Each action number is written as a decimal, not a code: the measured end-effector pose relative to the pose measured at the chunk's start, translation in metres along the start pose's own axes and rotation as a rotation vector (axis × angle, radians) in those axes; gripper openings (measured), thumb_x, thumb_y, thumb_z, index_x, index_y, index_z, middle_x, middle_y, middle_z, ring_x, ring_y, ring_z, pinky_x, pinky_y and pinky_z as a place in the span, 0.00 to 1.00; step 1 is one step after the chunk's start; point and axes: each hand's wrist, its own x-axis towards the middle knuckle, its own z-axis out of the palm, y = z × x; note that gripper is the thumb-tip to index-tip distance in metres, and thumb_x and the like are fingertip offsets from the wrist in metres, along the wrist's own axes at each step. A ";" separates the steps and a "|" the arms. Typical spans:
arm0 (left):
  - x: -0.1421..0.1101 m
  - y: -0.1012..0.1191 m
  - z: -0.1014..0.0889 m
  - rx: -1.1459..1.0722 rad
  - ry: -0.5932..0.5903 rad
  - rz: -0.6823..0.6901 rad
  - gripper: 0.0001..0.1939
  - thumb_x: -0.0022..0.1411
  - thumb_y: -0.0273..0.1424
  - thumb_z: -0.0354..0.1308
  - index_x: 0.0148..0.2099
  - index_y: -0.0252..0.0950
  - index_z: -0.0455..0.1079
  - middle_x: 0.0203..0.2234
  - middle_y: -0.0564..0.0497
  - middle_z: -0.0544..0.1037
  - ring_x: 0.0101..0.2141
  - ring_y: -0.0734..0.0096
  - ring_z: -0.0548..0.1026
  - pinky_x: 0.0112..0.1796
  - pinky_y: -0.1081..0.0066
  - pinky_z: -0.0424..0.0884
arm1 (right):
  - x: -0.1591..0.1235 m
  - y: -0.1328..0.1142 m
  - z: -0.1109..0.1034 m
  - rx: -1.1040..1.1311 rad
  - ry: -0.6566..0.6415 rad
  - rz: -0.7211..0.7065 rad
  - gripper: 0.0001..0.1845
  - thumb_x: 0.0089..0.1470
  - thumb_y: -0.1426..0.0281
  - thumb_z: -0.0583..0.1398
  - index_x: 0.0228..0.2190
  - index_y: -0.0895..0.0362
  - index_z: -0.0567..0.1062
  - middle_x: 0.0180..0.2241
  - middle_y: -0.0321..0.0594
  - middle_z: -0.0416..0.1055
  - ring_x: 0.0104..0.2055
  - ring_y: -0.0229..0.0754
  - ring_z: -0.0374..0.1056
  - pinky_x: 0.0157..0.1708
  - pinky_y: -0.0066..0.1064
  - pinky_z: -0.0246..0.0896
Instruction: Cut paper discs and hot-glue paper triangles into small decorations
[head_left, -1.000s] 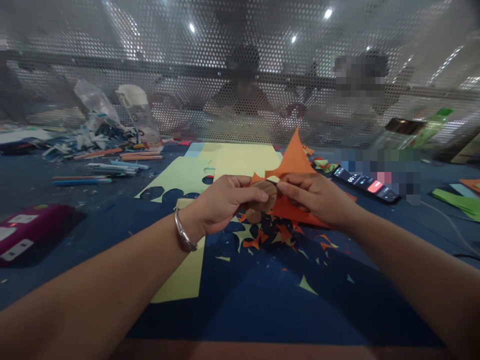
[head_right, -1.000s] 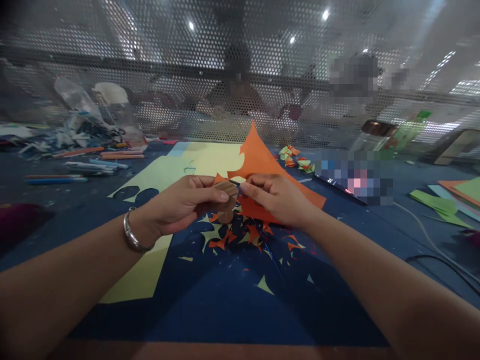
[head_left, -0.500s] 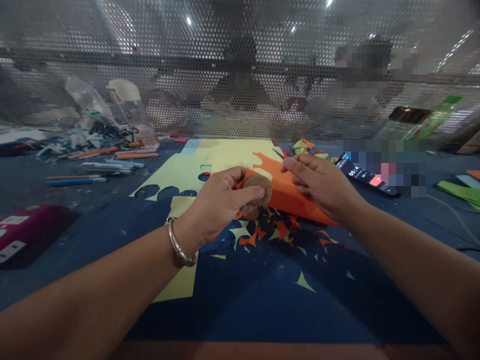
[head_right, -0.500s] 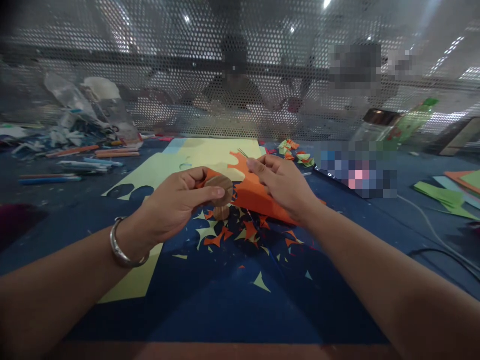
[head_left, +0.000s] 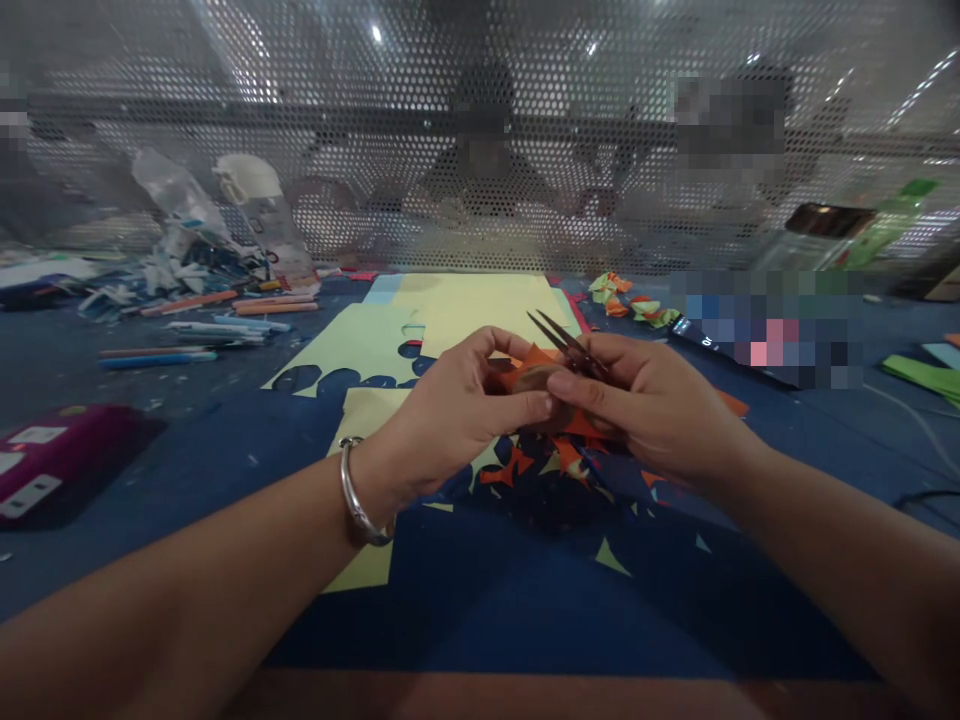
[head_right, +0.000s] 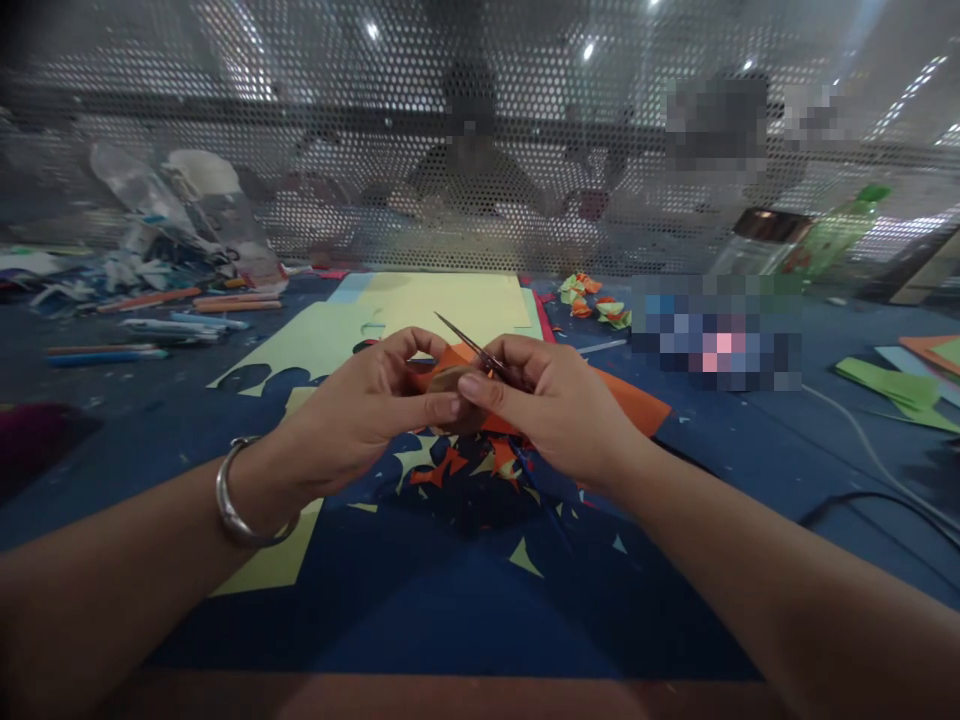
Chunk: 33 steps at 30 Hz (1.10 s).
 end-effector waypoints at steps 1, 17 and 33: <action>0.000 -0.001 0.001 -0.026 0.015 -0.018 0.18 0.51 0.24 0.71 0.40 0.35 0.65 0.30 0.55 0.77 0.31 0.77 0.74 0.33 0.75 0.68 | -0.001 0.000 0.000 -0.002 0.015 -0.018 0.14 0.53 0.61 0.68 0.32 0.57 0.72 0.28 0.33 0.69 0.29 0.33 0.65 0.30 0.26 0.63; 0.003 -0.002 0.001 -0.052 0.080 0.075 0.06 0.64 0.28 0.62 0.40 0.35 0.67 0.35 0.50 0.81 0.34 0.72 0.80 0.31 0.74 0.76 | -0.005 0.007 -0.013 -0.203 0.201 -0.117 0.24 0.62 0.47 0.56 0.31 0.55 0.70 0.21 0.29 0.50 0.20 0.31 0.44 0.18 0.27 0.39; 0.003 -0.007 0.000 -0.076 0.027 0.082 0.08 0.63 0.27 0.64 0.41 0.35 0.67 0.33 0.51 0.80 0.34 0.73 0.78 0.33 0.74 0.77 | -0.003 0.009 -0.016 -0.425 0.143 -0.059 0.27 0.61 0.44 0.54 0.27 0.55 0.68 0.20 0.30 0.52 0.22 0.33 0.48 0.21 0.26 0.47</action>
